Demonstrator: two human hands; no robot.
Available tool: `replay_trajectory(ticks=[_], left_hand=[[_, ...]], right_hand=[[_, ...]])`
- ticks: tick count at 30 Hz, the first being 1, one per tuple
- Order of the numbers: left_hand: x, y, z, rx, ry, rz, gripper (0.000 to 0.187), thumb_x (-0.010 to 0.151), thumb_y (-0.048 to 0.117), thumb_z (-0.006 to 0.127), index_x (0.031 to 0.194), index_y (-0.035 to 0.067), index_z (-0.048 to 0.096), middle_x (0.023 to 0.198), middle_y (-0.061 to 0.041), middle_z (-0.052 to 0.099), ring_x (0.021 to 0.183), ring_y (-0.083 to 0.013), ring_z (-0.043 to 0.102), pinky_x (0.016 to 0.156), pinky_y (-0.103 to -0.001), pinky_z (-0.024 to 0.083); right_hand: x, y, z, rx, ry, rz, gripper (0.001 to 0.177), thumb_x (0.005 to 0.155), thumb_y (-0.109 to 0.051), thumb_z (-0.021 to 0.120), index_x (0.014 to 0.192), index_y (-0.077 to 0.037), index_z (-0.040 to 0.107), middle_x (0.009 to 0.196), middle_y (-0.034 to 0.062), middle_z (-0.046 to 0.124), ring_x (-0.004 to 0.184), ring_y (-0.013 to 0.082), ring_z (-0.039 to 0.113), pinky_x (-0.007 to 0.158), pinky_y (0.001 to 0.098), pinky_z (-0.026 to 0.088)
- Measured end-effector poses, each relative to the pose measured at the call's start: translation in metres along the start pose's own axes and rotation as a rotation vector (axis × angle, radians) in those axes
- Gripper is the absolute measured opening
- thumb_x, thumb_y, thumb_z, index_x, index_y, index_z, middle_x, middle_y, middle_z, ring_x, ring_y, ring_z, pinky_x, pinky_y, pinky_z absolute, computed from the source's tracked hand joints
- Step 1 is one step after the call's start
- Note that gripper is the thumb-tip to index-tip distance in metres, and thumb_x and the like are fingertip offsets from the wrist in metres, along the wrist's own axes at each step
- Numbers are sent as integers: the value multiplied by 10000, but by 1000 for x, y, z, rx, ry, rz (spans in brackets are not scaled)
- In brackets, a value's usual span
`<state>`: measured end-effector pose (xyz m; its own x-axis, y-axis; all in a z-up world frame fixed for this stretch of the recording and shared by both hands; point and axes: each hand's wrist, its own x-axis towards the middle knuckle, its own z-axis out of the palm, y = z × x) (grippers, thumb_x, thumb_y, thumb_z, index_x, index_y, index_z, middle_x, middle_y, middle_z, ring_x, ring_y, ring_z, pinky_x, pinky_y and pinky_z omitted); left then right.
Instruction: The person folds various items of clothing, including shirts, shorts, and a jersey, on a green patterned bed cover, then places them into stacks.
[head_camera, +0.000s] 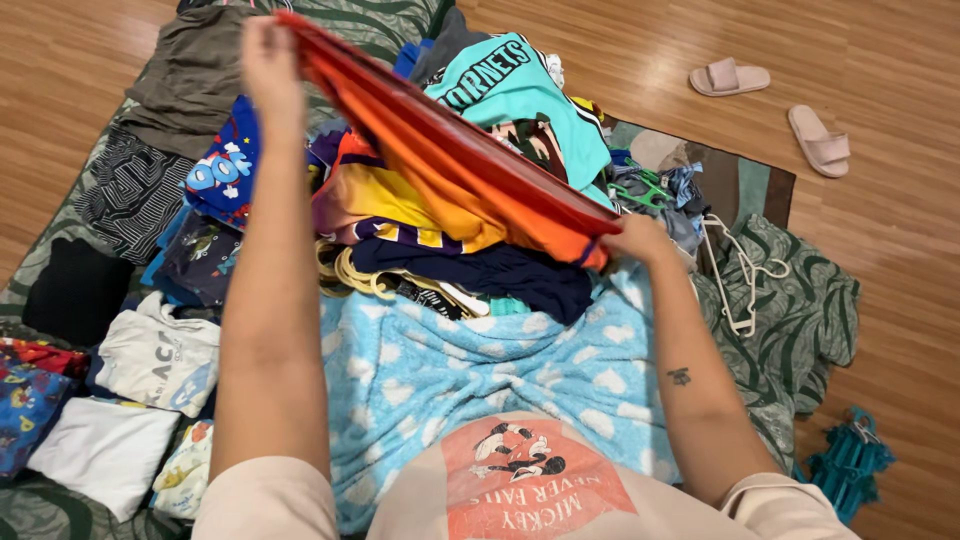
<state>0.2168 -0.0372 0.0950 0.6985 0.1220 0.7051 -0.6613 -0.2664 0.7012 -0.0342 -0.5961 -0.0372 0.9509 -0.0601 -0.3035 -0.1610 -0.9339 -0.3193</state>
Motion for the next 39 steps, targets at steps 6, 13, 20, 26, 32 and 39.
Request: replay_trajectory(ticks=[6,13,20,26,32,39], left_hand=[[-4,-42,-66,-231,126,-241,146,1138,177,569,1057,58,590,864,49,536,748,-47,439,674,-230,384],[-24,15,-97,-634,-90,-483,176,1149,251,552,1113,83,591,1040,25,646,934,-74,584,873,-256,510],[-32,7,-85,-37,-7,-399,166,1091,204,630,1069,45,590,968,-25,632,872,-136,579,810,-311,523],[-90,83,22,95,-24,-231,90,1053,132,605,1053,54,560,906,-54,573,836,-172,577,771,-342,520],[-148,167,115,-138,-379,-285,253,946,91,680,1079,54,467,906,-67,615,842,-193,668,765,-323,541],[-156,180,130,-182,-430,-322,213,959,34,676,971,30,463,899,-115,595,828,-240,638,801,-333,580]], right_hand=[[11,24,-14,601,76,-46,255,824,-229,784,1019,-66,802,869,51,756,787,144,658,772,298,503],[3,42,-70,1353,64,-173,212,918,-109,720,1114,-31,697,1037,25,754,946,135,702,898,301,546],[27,31,-82,1112,183,-108,322,948,-119,725,1268,-93,704,1046,30,715,884,146,646,777,312,503],[33,-41,-23,639,607,-57,208,983,-191,740,1109,-44,664,891,72,724,765,147,685,675,317,539],[-12,-169,-20,971,172,-443,205,999,-71,685,1200,-52,654,939,-7,640,811,87,582,698,262,467],[-12,-197,-57,884,163,-372,207,928,-48,693,1131,-82,715,944,0,689,845,100,633,782,255,513]])
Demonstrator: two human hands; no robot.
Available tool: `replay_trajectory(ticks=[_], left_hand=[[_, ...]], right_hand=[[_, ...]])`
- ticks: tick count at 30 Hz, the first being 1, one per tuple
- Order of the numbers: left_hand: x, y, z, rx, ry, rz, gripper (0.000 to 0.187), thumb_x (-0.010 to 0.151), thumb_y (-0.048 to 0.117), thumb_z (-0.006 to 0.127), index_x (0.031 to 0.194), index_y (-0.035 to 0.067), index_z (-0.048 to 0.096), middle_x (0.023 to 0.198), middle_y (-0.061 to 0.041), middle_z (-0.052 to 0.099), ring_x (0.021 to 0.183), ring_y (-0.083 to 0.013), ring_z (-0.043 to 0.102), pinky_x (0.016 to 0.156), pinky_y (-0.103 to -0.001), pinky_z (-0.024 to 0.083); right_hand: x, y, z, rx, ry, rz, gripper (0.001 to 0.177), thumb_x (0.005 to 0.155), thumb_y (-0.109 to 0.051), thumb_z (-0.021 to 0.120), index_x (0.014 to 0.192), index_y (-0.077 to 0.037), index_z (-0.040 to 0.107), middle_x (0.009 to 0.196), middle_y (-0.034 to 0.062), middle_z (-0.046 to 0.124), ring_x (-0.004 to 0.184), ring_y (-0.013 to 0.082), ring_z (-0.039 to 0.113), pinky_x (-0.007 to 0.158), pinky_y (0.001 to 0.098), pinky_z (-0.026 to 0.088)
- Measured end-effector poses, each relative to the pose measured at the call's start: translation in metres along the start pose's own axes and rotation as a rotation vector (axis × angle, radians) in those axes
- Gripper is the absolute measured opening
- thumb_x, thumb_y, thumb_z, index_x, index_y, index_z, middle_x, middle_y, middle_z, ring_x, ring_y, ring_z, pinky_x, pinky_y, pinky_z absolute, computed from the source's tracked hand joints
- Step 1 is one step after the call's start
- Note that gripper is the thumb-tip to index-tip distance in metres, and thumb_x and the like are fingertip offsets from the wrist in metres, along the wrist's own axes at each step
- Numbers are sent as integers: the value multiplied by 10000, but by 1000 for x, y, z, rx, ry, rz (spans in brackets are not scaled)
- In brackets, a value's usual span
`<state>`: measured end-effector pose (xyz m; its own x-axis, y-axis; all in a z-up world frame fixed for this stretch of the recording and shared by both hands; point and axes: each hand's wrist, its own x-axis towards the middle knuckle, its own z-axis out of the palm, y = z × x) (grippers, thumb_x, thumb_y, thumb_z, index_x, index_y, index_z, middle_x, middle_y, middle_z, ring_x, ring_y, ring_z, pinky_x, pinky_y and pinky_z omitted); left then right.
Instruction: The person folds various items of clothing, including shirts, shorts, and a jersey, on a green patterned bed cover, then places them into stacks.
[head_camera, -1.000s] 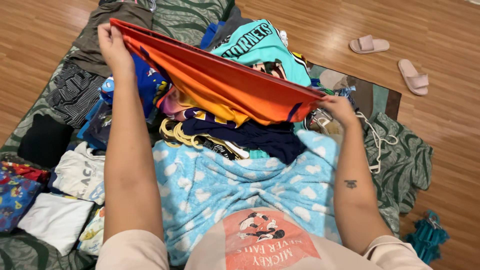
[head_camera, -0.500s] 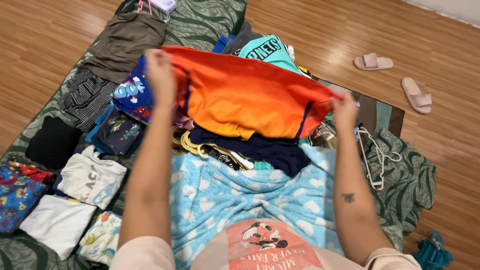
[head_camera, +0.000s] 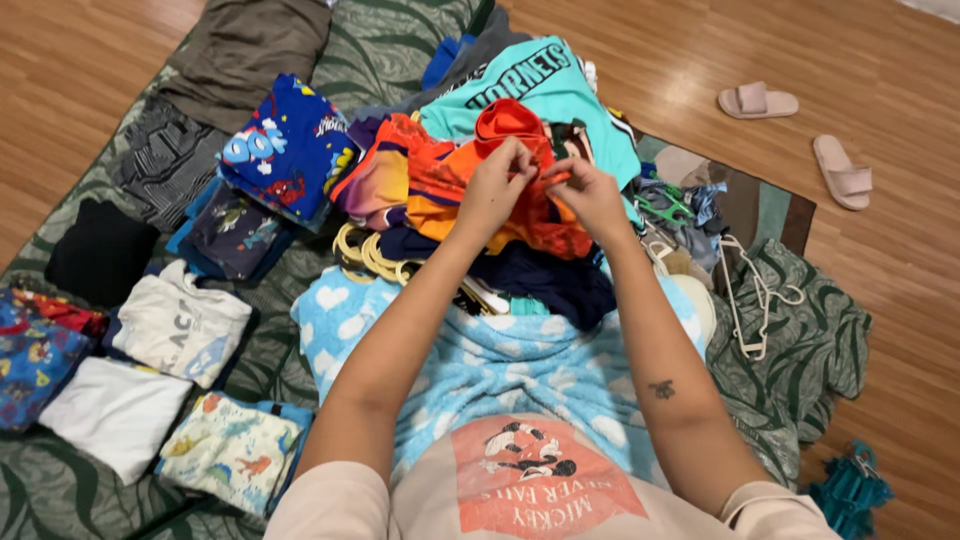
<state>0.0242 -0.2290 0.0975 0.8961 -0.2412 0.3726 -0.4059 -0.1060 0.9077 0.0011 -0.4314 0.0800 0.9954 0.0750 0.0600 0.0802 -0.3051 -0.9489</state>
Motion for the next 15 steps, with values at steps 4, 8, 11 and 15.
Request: replay_trajectory(ticks=[4,8,11,15], left_hand=[[-7,9,-3,71,-53,24,96,921,14,636,962,37,552,884,-94,649,823,-235,679,746,-337,534],[-12,20,-5,80,-32,35,97,928,9,622,1006,42,573,905,-93,666,831,-244,691,748,-336,537],[-22,28,-2,130,62,7,120,932,98,647,1036,47,619,947,-103,679,843,-260,704,742,-338,543],[-35,27,11,488,225,94,342,821,382,780,935,63,734,1029,-123,714,849,-328,691,737,-415,542]], right_hand=[[13,-20,-4,-241,114,-709,276,742,15,808,985,-78,717,1230,162,571,1242,279,549,1093,371,445],[20,-33,-13,-262,-78,-549,238,763,21,776,954,-63,661,1145,101,654,1164,261,590,1021,362,461],[24,-34,-9,-262,-85,-421,203,780,9,768,938,-61,662,998,47,662,1032,229,606,931,345,491],[24,-42,0,-268,-38,-434,193,796,22,746,947,-54,651,971,57,642,978,256,580,874,352,485]])
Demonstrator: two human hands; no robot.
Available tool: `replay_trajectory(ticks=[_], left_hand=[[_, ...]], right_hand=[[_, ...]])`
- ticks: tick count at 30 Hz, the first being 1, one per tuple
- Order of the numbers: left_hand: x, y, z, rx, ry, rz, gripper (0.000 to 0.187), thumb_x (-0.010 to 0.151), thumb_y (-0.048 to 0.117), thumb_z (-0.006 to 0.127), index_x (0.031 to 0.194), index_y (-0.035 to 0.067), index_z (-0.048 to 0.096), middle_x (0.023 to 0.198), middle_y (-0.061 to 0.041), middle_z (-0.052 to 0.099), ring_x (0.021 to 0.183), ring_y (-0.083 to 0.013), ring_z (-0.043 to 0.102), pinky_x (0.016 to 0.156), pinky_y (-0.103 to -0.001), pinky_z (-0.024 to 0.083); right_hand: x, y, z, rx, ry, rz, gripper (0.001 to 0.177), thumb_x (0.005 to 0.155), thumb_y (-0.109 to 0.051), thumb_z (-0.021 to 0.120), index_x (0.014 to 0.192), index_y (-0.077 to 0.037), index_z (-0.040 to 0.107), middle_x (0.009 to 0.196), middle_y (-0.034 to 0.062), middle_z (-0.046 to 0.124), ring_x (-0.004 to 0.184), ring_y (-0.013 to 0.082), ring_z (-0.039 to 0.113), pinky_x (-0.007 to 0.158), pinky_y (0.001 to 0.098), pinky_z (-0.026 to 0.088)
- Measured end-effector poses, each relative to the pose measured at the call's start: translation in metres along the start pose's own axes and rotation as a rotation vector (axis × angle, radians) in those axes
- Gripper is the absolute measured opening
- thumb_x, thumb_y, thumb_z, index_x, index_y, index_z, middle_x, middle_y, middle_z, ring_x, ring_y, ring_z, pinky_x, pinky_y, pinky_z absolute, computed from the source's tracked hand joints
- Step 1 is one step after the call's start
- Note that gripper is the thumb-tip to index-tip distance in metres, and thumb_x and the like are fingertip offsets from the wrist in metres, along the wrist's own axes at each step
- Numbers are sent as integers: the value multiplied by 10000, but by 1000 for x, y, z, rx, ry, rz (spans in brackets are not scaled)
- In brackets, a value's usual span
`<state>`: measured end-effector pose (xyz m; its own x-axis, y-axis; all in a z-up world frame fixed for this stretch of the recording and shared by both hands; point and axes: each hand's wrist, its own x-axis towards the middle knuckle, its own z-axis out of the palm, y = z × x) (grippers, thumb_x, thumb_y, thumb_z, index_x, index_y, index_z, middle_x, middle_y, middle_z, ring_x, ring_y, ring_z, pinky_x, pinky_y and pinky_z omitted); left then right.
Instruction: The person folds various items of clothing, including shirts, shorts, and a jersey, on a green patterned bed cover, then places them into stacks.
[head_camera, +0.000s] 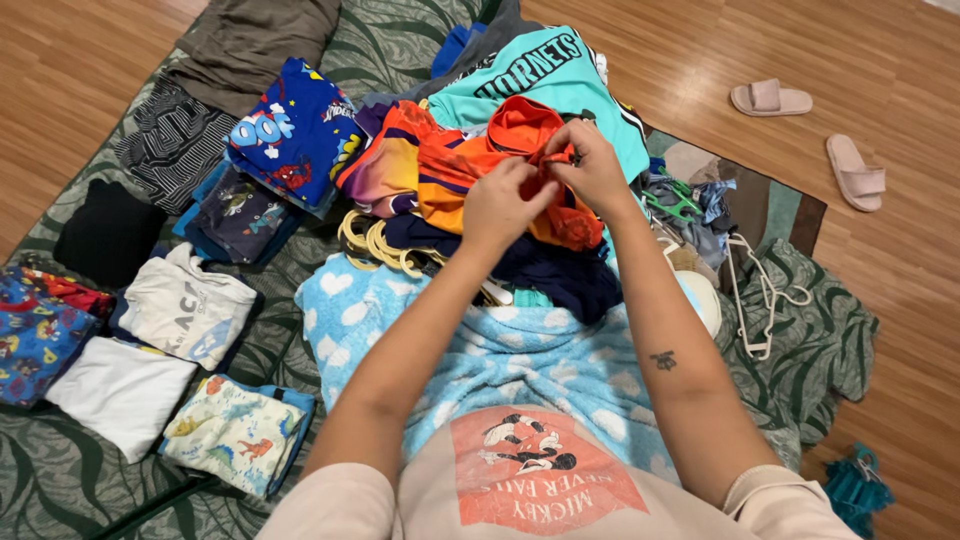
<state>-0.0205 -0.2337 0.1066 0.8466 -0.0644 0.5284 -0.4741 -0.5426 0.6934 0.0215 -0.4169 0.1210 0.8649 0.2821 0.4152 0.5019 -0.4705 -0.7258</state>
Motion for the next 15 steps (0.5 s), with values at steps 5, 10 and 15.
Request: replay_trajectory(ticks=[5,10,15], left_hand=[[18,-10,34,417,-152,-100,349,810,417,759,858,72,776,1035,-106,700,903,-329,693,839,-509,501],[44,-22,47,582,-248,-116,325,718,369,763,842,68,774,1033,-108,695,975,-327,677,821,-508,487],[67,-52,40,711,-218,-68,139,859,175,657,887,115,780,1032,-82,710,1004,-305,681,948,-513,475]], right_hand=[[2,-14,2,-53,61,-97,204,794,51,710,967,-44,659,980,87,634,982,278,579,872,356,481],[3,3,-15,25,256,-111,228,860,83,650,1052,-39,659,1042,74,635,1007,204,634,925,322,510],[-17,15,-67,134,492,20,470,893,122,556,1324,-48,634,1141,31,548,1016,129,546,910,275,499]])
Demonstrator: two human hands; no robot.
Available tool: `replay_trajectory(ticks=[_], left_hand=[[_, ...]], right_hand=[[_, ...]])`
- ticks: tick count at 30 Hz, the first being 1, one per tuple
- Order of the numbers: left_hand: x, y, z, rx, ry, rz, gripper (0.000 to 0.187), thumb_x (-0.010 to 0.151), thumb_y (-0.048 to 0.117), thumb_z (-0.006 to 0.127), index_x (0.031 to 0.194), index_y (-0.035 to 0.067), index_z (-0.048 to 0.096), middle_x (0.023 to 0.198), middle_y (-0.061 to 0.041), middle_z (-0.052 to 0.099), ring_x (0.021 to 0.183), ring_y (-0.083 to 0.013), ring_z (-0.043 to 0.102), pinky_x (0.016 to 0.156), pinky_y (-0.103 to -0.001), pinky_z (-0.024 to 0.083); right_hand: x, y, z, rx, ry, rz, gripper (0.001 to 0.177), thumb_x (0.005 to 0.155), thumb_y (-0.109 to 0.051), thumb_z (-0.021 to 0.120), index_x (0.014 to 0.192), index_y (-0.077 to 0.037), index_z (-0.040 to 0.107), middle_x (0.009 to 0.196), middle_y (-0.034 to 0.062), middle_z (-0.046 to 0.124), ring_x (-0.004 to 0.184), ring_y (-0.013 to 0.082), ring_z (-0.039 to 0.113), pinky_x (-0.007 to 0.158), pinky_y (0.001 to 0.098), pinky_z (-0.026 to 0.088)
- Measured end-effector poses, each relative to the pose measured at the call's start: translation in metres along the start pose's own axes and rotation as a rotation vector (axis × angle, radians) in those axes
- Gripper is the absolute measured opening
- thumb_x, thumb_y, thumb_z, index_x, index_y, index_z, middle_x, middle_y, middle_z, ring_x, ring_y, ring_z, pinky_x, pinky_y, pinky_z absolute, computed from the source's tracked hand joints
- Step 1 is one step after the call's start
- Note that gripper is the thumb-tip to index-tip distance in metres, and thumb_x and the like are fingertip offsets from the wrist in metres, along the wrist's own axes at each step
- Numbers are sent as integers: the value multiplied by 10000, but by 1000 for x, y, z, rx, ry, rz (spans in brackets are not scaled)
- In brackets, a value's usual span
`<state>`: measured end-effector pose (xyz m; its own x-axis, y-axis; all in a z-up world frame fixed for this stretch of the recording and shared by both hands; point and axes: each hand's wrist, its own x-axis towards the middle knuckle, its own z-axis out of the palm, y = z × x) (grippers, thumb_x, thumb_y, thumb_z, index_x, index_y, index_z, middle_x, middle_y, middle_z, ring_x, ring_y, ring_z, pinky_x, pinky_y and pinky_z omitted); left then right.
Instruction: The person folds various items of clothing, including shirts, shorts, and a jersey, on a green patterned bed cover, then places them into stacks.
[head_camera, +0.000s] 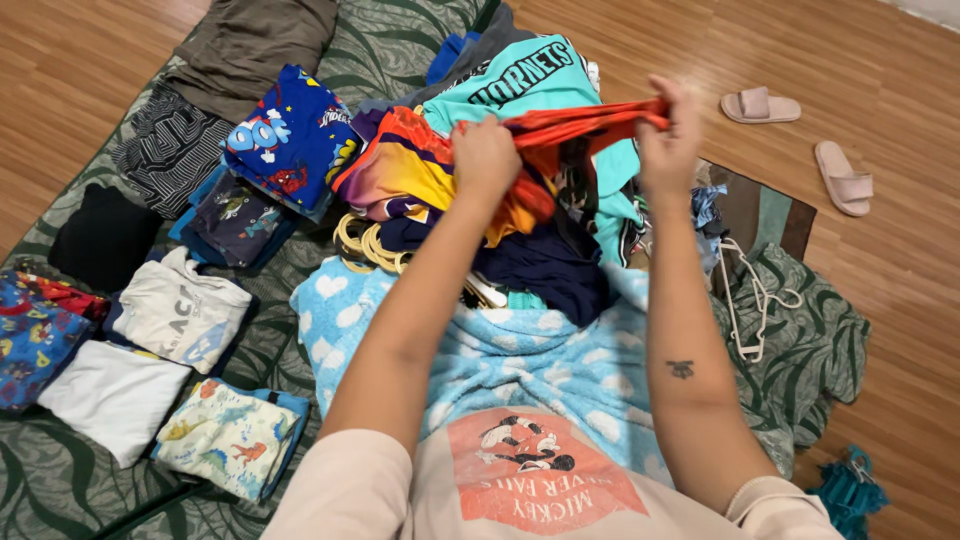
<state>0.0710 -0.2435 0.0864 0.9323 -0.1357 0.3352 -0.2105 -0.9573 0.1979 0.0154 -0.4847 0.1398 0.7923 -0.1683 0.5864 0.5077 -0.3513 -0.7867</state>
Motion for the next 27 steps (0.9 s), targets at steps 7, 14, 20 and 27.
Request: replay_trajectory(ticks=[7,14,20,27], left_hand=[[23,-22,14,93,-130,51,185,858,195,638,940,100,774,1045,-100,708,1031,-322,663,940,-534,432],[4,-60,35,136,-143,86,214,823,217,657,938,83,778,1089,-107,686,1112,-312,623,968,-533,409],[-7,-88,12,166,46,116,221,747,277,702,819,92,799,1130,-94,646,1152,-330,556,1017,-581,352],[-7,-139,-98,-90,-44,600,189,763,216,721,913,148,814,1059,-42,651,1133,-323,570,1095,-515,369]], right_hand=[[-4,40,-70,-177,350,-135,222,965,146,612,1116,-17,628,1116,53,569,1075,172,569,1009,286,484],[-30,85,-151,-55,707,-65,216,994,148,525,1130,-6,592,1075,48,589,1025,179,567,995,320,508],[-79,129,-147,133,736,13,168,1031,101,490,1124,-36,522,1080,77,598,1023,198,617,979,345,548],[-84,146,-167,-114,752,-21,205,1044,118,513,1195,-20,537,1143,75,536,1083,185,551,1048,342,496]])
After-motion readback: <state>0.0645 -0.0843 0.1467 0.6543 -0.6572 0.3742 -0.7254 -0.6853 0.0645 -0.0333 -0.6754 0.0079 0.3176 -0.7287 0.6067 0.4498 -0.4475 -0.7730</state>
